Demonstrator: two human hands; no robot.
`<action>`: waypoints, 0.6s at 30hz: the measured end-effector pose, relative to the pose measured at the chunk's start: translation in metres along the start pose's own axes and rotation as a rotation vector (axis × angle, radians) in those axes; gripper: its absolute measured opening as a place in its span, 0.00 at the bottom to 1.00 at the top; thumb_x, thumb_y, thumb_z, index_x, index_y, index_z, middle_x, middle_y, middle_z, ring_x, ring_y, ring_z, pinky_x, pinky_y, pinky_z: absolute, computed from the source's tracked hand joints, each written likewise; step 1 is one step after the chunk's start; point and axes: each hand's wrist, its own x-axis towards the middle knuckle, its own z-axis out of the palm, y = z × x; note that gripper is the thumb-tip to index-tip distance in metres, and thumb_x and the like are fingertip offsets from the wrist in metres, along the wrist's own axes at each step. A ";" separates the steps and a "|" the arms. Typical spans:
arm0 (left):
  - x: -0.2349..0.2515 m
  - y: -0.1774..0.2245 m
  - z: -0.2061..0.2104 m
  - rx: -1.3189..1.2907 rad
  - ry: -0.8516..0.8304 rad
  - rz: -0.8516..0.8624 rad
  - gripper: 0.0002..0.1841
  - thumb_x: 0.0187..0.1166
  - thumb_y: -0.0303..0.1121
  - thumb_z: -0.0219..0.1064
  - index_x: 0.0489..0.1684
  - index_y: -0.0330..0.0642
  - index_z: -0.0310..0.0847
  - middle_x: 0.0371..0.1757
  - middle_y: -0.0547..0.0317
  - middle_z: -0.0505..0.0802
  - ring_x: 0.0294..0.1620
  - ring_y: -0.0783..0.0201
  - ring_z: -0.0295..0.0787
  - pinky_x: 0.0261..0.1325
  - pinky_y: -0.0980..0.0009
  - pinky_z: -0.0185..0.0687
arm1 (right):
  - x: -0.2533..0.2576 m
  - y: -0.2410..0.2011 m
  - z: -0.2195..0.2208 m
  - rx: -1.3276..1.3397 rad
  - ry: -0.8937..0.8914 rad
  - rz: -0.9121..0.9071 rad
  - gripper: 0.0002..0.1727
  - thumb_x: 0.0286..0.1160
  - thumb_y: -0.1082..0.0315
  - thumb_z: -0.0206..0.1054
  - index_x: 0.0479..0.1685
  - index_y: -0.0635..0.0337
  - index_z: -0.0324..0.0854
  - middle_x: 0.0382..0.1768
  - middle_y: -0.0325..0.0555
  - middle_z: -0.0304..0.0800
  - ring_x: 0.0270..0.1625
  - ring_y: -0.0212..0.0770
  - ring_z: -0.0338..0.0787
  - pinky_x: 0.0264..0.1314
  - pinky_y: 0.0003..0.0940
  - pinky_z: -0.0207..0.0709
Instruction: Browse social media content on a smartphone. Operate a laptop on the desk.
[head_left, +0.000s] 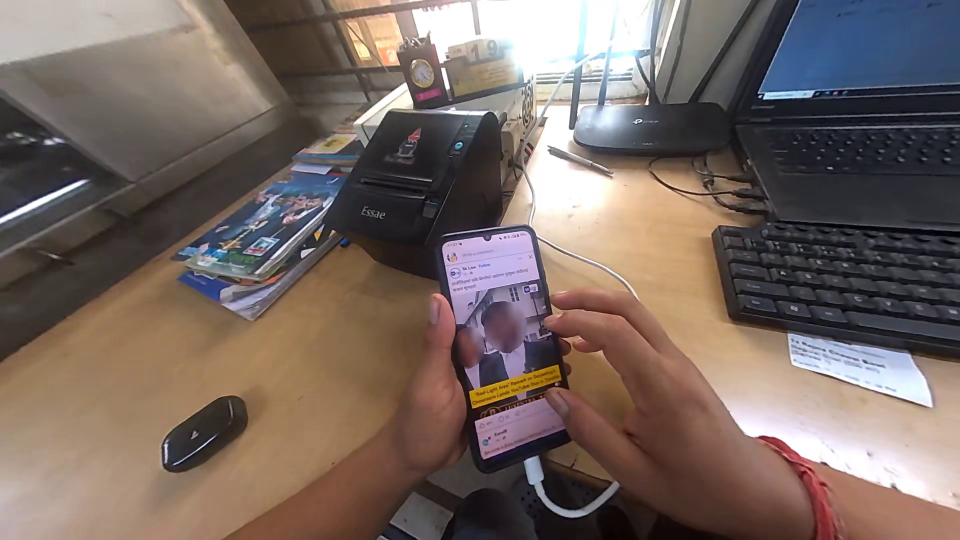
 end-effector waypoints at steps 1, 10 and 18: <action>0.000 0.000 0.000 -0.003 -0.008 -0.002 0.34 0.83 0.69 0.44 0.74 0.58 0.76 0.61 0.59 0.91 0.64 0.64 0.89 0.66 0.60 0.87 | 0.000 0.000 0.000 0.004 0.001 0.000 0.24 0.77 0.57 0.67 0.73 0.51 0.78 0.74 0.40 0.75 0.64 0.28 0.85 0.54 0.25 0.87; 0.000 -0.001 0.001 -0.040 0.041 0.003 0.30 0.81 0.68 0.49 0.60 0.58 0.83 0.43 0.66 0.92 0.47 0.72 0.91 0.56 0.70 0.90 | -0.001 0.000 0.001 0.018 0.030 0.022 0.28 0.78 0.57 0.66 0.78 0.50 0.70 0.74 0.39 0.77 0.63 0.29 0.87 0.56 0.28 0.89; 0.000 -0.002 0.001 -0.032 0.088 0.003 0.30 0.81 0.69 0.48 0.58 0.59 0.84 0.41 0.66 0.92 0.45 0.73 0.92 0.55 0.69 0.90 | -0.001 0.002 0.001 -0.046 0.047 0.089 0.23 0.82 0.55 0.62 0.73 0.51 0.76 0.66 0.36 0.83 0.59 0.27 0.89 0.52 0.28 0.90</action>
